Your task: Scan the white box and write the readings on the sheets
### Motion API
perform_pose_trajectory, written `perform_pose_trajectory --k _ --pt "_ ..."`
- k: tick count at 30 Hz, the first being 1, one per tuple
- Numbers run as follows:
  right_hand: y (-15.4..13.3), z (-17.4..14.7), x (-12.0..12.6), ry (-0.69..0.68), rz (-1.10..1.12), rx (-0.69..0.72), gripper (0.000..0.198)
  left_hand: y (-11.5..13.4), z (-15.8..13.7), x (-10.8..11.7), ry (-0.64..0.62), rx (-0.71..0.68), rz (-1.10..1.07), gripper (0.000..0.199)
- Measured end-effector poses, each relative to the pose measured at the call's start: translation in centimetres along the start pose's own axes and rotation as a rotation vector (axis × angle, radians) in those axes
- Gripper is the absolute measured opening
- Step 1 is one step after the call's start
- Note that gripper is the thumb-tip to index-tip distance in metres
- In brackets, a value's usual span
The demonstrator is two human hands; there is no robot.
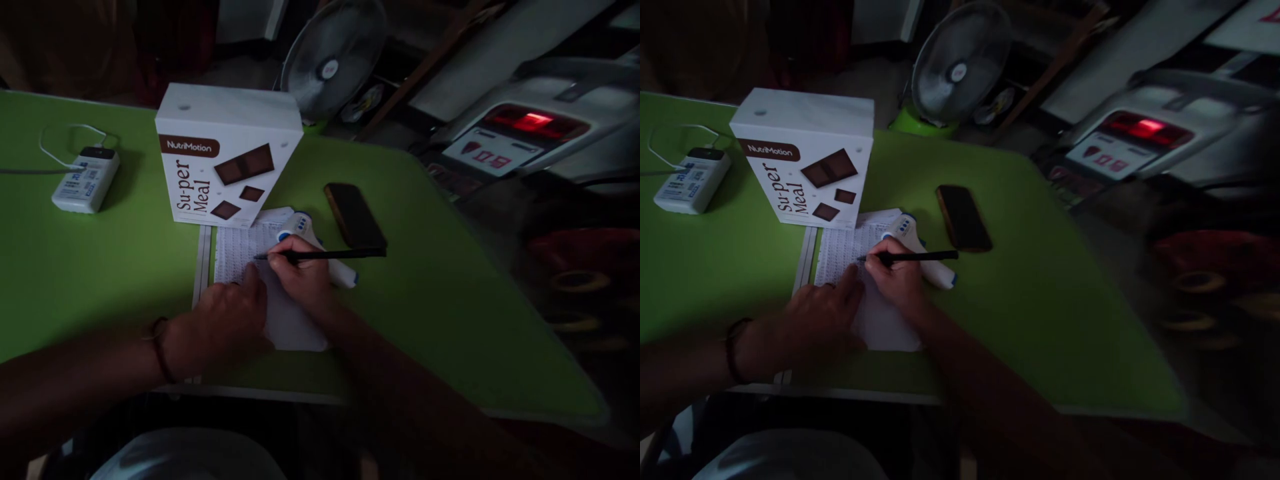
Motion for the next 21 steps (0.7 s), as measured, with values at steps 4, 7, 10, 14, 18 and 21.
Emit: perform_pose_trajectory --k 4,7,10,14,18,21 --pt "-0.2 0.0 -0.1 -0.009 0.006 0.026 0.006 -0.1 0.0 0.0 -0.015 0.0 -0.008 0.087" --pt "-0.3 0.1 -0.2 -0.011 0.005 0.032 0.007 -0.1 0.1 0.0 -0.032 -0.004 0.0 0.089" --pt "-0.2 0.1 0.1 0.008 -0.007 0.01 0.007 -0.1 0.2 -0.2 -0.049 -0.002 0.001 0.089" --pt "-0.1 0.0 0.2 0.025 0.0 -0.014 0.006 0.0 0.2 -0.1 -0.061 -0.012 -0.008 0.085" --pt "-0.2 0.0 0.1 0.019 0.02 -0.003 0.007 0.0 0.1 0.6 -0.063 -0.012 -0.003 0.08" --pt "-0.3 0.1 0.0 0.002 0.023 -0.001 0.006 0.0 0.0 1.2 -0.035 -0.007 -0.026 0.077"
Point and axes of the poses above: each hand's wrist, its own z-axis towards the middle knuckle, its own x-axis out of the back of the hand, y = z × x, the point moved 9 cm from there along z, towards the middle knuckle, and after that the axes turned 11 degrees about x, right-handed, at the moved point
